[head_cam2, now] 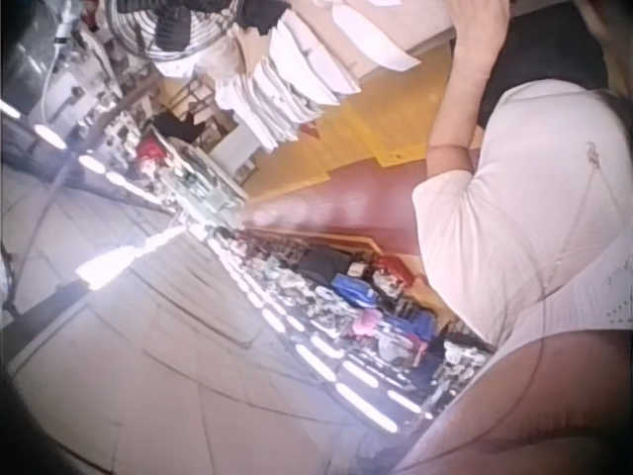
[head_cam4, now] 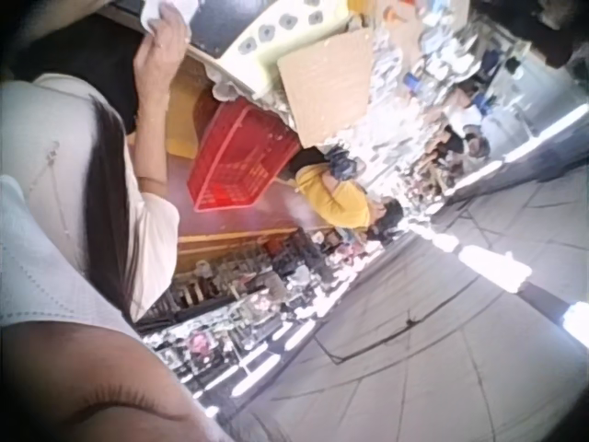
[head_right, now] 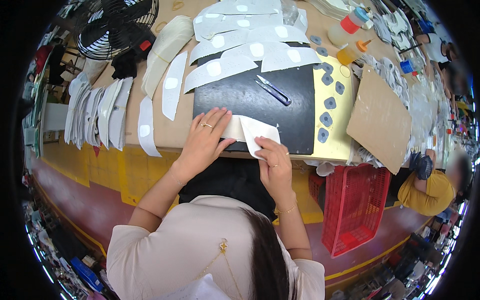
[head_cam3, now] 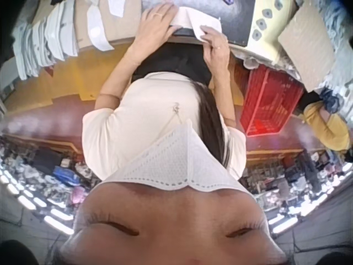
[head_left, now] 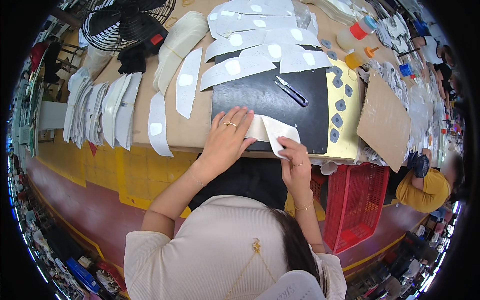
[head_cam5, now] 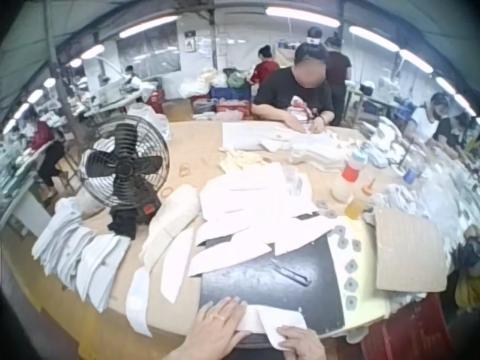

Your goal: The person repeatedly picks up white foam pieces and small circular inserts, places them on a black mat, presses them together, and sets the assembled units aside. The person handles the items one at a time and stacks the finished assemblies on the table.

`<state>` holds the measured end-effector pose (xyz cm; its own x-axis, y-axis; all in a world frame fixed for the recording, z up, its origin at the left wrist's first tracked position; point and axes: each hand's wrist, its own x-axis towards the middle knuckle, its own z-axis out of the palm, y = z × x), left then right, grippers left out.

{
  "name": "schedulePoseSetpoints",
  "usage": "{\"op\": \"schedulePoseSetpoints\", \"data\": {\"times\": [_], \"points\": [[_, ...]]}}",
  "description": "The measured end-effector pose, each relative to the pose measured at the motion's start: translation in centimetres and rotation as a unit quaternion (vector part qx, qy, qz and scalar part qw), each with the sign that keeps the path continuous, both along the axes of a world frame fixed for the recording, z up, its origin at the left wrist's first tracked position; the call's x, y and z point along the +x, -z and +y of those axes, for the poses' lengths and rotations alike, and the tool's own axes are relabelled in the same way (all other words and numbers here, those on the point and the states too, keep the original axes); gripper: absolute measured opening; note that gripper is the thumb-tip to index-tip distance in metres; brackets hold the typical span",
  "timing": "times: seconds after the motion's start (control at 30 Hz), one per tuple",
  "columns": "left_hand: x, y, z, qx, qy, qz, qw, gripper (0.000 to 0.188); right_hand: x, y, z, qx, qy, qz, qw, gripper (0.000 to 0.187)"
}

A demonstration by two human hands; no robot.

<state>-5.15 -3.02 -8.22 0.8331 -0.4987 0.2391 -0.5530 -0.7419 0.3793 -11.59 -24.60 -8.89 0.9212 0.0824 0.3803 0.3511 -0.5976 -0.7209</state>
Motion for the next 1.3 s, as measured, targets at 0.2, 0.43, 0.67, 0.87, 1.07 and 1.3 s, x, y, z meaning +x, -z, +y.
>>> {"op": "schedulePoseSetpoints", "data": {"times": [0.2, 0.43, 0.67, 0.87, 1.07, 1.3], "points": [[1.0, -1.1, 0.5, -0.048, 0.031, 0.028, 0.998, 0.057, -0.7, -0.4, -1.3, 0.101, -0.112, 0.131, 0.98, 0.018], [2.3, -1.9, 1.6, -0.086, 0.073, 0.212, 0.971, 0.034, -0.4, -0.5, -2.3, 0.165, -0.103, 0.132, 0.972, 0.012], [2.0, -3.0, 3.9, -0.143, 0.044, 0.222, 0.963, 0.018, -0.5, -1.4, -7.2, 0.307, 0.169, 0.112, 0.93, 0.024], [0.6, -7.3, 9.4, -0.209, -0.094, 0.135, 0.964, 0.034, 1.3, -0.4, -5.5, 0.235, 0.145, 0.134, 0.952, 0.019], [-0.3, -7.8, 22.2, -0.327, -0.33, -0.014, 0.885, 0.04, 2.2, 1.0, -4.6, 0.23, 0.108, 0.144, 0.957, 0.018], [0.2, -4.1, 25.8, 0.186, -0.546, -0.026, 0.816, 0.053, 3.2, -0.7, -4.3, 0.232, 0.131, 0.118, 0.956, 0.016]]}}
